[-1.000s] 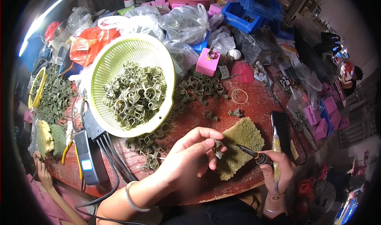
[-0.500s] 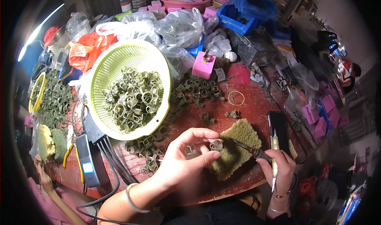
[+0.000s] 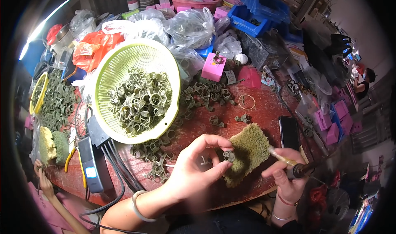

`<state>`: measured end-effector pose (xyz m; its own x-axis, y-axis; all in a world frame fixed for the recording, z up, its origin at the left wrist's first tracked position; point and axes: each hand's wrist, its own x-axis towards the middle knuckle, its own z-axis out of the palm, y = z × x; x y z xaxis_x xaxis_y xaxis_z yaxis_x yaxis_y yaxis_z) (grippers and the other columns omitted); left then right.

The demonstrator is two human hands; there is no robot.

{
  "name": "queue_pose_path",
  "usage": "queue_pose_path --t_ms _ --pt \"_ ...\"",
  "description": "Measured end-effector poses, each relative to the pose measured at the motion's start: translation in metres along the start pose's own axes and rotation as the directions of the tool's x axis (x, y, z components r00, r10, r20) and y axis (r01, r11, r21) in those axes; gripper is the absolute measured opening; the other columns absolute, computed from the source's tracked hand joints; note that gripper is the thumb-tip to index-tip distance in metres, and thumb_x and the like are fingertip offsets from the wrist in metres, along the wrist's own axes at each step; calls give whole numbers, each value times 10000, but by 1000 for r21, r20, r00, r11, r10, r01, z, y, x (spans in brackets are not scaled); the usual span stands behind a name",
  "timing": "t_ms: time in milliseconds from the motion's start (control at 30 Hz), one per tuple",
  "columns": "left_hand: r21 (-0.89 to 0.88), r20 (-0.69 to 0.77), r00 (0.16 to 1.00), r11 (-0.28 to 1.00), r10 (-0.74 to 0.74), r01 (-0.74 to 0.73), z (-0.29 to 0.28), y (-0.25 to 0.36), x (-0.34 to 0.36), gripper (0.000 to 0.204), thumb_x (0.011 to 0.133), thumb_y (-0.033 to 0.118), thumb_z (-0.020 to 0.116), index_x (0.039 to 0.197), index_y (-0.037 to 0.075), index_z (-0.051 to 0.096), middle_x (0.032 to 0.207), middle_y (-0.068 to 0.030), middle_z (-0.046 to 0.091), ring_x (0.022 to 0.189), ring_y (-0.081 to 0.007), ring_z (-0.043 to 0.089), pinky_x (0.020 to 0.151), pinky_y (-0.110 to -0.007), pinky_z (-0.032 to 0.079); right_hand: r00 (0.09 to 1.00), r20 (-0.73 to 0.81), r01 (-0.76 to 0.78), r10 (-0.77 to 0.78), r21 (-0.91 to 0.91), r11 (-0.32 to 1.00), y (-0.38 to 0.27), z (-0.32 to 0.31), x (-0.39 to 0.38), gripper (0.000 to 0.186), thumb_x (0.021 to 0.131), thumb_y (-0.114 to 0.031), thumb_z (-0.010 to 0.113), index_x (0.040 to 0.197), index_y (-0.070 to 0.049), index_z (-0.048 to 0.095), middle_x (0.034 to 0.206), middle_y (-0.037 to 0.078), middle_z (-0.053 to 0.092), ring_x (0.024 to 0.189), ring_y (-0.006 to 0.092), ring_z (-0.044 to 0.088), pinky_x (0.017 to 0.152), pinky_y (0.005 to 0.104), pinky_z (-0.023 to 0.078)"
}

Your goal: The recorder uses a soldering iron to attach components to small metal ring-like parts on a cluttered workbench.

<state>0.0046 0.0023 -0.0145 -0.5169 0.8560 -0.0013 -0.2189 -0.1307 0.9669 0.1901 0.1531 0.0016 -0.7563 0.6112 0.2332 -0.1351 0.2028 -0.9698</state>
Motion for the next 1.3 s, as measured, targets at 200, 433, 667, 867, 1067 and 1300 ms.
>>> queue_pose_path --t_ms 200,433,667,867,1067,1300 --pt "78 18 999 996 49 -50 3 0 0 335 792 -29 690 1093 10 547 1082 -65 599 771 -58 556 721 -218 475 985 71 165 -156 -146 975 -3 19 15 251 777 -47 737 997 48 660 857 119 661 728 164 622 640 252 483" --pt "103 31 999 994 29 -32 2 2 -2 314 799 -8 695 1085 22 566 870 -7 597 722 -46 550 691 -206 459 994 85 83 -70 -148 986 -10 34 18 140 738 6 722 865 12 664 769 116 632 676 165 579 631 261 452" --pt "-18 40 998 998 -53 54 2 5 -1 305 802 19 703 1082 28 581 800 6 584 718 -38 528 679 -199 445 981 116 172 -154 -167 971 -5 29 19 262 689 105 718 928 2 687 794 68 622 717 152 603 649 240 463" --pt "-261 77 974 939 -213 226 1 8 1 333 812 21 680 1123 31 563 817 20 563 684 -46 499 623 -184 404 958 54 282 -280 -320 904 -7 30 28 193 738 72 688 918 4 684 793 82 655 695 132 606 613 245 472" --pt "-498 198 928 783 -315 372 -5 16 0 215 920 206 541 1038 26 548 810 -85 578 614 -126 546 410 -193 348 990 -41 111 -132 -333 936 18 21 87 106 862 27 597 961 7 628 766 41 663 688 71 619 591 212 464" --pt "-461 237 904 778 -356 428 -10 7 -1 120 911 157 600 911 41 567 766 -111 628 669 -118 587 461 -198 384 994 111 67 -11 -517 853 45 14 123 216 750 -45 739 926 -26 615 708 -8 636 661 30 564 592 211 447"
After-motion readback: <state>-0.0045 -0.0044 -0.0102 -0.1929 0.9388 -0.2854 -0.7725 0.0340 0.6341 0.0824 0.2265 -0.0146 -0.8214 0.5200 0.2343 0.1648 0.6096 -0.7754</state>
